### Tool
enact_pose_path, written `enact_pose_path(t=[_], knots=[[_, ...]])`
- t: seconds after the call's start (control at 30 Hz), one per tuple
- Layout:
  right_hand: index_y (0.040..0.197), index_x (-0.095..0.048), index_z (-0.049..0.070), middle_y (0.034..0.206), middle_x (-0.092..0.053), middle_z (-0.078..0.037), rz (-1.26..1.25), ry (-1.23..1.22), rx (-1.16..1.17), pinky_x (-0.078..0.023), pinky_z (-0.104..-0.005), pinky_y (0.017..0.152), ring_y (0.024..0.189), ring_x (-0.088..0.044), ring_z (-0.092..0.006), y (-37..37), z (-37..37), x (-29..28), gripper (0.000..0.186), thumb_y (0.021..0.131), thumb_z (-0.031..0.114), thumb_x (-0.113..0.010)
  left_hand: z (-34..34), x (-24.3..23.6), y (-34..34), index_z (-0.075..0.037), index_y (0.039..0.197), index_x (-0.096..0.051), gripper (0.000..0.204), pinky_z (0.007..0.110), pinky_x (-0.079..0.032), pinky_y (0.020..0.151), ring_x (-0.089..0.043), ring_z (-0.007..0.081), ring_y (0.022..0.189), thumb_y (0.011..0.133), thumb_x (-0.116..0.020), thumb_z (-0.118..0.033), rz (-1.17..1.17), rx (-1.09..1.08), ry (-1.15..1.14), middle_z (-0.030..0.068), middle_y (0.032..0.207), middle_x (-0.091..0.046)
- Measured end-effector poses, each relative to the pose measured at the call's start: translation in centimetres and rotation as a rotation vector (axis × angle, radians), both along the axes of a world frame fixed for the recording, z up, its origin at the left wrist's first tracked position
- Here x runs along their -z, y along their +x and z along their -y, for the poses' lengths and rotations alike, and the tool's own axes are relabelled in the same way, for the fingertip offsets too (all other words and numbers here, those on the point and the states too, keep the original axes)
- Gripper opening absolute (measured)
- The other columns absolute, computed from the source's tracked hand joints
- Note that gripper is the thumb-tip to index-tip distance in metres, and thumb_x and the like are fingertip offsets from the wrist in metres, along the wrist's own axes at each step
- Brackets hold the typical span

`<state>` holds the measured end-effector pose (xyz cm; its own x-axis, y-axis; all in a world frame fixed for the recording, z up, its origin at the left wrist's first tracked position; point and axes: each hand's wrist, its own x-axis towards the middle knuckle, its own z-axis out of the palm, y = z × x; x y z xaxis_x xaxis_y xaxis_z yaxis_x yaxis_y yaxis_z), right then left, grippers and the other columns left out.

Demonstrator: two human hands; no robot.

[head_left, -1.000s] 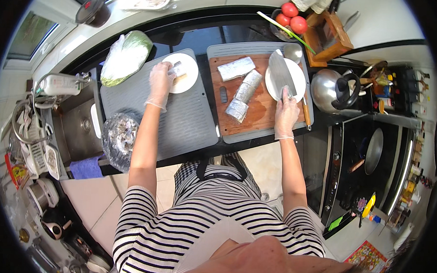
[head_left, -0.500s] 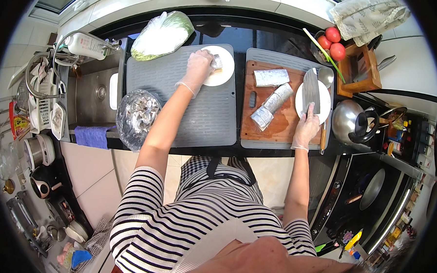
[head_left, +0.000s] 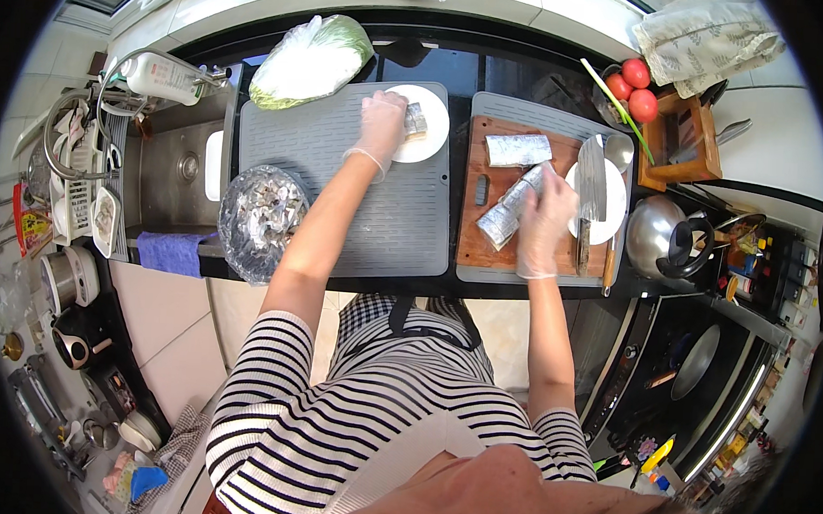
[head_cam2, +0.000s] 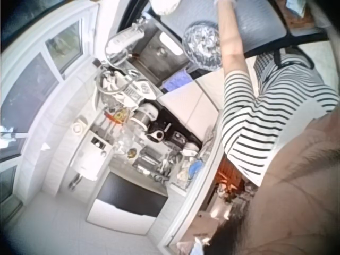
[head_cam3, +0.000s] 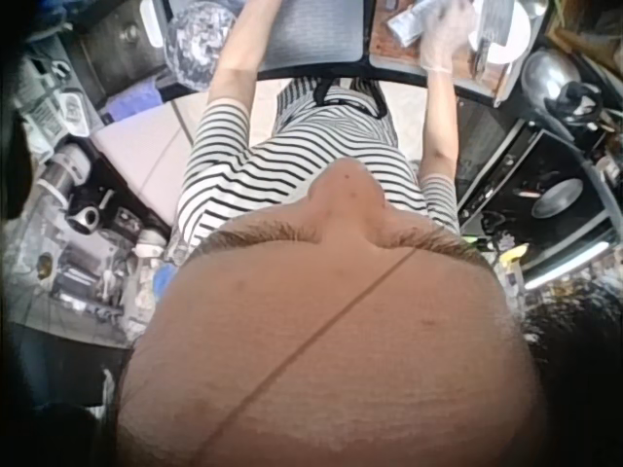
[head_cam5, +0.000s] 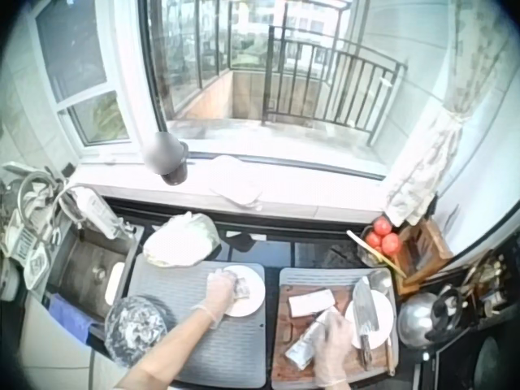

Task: The person cuts fish fillets into smaller pieces on a cutting board, places them on a plate, and then transfers the pieces into a pan with oil on the stove.

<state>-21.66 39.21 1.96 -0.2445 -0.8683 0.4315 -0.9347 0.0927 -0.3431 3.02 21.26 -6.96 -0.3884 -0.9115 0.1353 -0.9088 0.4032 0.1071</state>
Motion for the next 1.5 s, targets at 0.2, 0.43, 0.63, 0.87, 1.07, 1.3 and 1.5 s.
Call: enact_pose_path(t=[0.2, 0.43, 0.63, 0.87, 1.07, 1.3, 1.5], knots=[[0.114, -0.064, 0.007, 0.102, -0.059, -0.010, 0.246, 0.041, -0.381, -0.043, -0.0391, 0.087, 0.099, -0.053, -0.0297, 7.0, 8.0, 2.9, 0.044, 0.071, 0.006, -0.071, -1.0, -0.8, 0.5, -0.014, 0.091, -0.068, 0.022, 0.041, -0.043, 0.074, -0.061, 0.0231, 0.090, 0.069, -0.069, -0.015, -0.061, 0.028, 0.014, 0.0050, 0.088, -0.066], [0.095, -0.074, 0.012, 0.101, -0.066, -0.008, 0.130, 0.526, -0.476, -0.044, -0.0402, 0.087, 0.103, -0.055, -0.0284, 10.8, 15.4, 5.8, 0.028, 0.067, 0.016, -0.074, -1.7, -1.1, 0.6, -0.014, 0.079, -0.064, 0.016, 0.042, -0.041, 0.073, -0.064, 0.0249, 0.083, 0.069, -0.073, -0.021, -0.256, -0.019, 0.111, 0.0054, 0.077, -0.066], [0.079, -0.072, 0.010, 0.085, -0.066, -0.008, 0.106, 0.260, -0.521, -0.048, -0.0407, 0.077, 0.086, -0.059, -0.0311, 10.6, 16.5, 4.4, 0.012, 0.067, 0.012, -0.074, -1.1, -2.5, 1.7, -0.011, 0.084, -0.058, 0.016, 0.041, -0.040, 0.075, -0.061, 0.0265, 0.079, 0.071, -0.068, -0.012, -0.450, 0.009, -0.004, 0.0050, 0.077, -0.062], [0.083, -0.062, 0.008, 0.087, -0.060, -0.009, 0.103, 0.162, -0.583, -0.049, -0.0419, 0.073, 0.080, -0.060, -0.0324, 10.6, 16.9, 7.4, 0.017, 0.069, 0.004, -0.069, -0.2, -0.3, 1.1, -0.012, 0.091, -0.057, 0.021, 0.041, -0.039, 0.083, -0.058, 0.0245, 0.091, 0.072, -0.062, -0.005, -0.382, 0.107, -0.202, 0.0040, 0.090, -0.060], [0.084, -0.068, 0.005, 0.090, -0.061, -0.011, 0.115, 0.188, -0.663, -0.048, -0.0414, 0.082, 0.094, -0.059, -0.0316, 9.0, 13.4, 6.9, 0.015, 0.069, 0.000, -0.066, -3.4, -0.1, 3.4, -0.012, 0.098, -0.058, 0.029, 0.043, -0.038, 0.087, -0.057, 0.0258, 0.096, 0.071, -0.058, 0.000, -0.491, 0.058, -0.050, 0.0047, 0.097, -0.060], [0.078, -0.069, 0.008, 0.090, -0.062, -0.009, 0.024, 0.173, -0.566, -0.048, -0.0392, 0.076, 0.089, -0.058, -0.0287, 10.9, 15.1, 6.2, 0.012, 0.066, 0.009, -0.073, -3.9, -1.4, 3.8, -0.013, 0.095, -0.060, 0.031, 0.041, -0.038, 0.084, -0.057, 0.0252, 0.095, 0.068, -0.058, 0.003, -0.506, -0.069, -0.011, 0.0030, 0.093, -0.062], [0.080, -0.070, 0.009, 0.092, -0.063, -0.009, -0.046, 0.339, -0.534, -0.047, -0.0394, 0.077, 0.094, -0.057, -0.0277, 11.5, 15.8, 6.4, 0.020, 0.062, 0.014, -0.077, -4.6, -0.8, 3.6, -0.013, 0.093, -0.060, 0.029, 0.040, -0.039, 0.082, -0.057, 0.0253, 0.093, 0.068, -0.060, 0.001, -0.525, -0.133, -0.049, 0.0026, 0.090, -0.061]])
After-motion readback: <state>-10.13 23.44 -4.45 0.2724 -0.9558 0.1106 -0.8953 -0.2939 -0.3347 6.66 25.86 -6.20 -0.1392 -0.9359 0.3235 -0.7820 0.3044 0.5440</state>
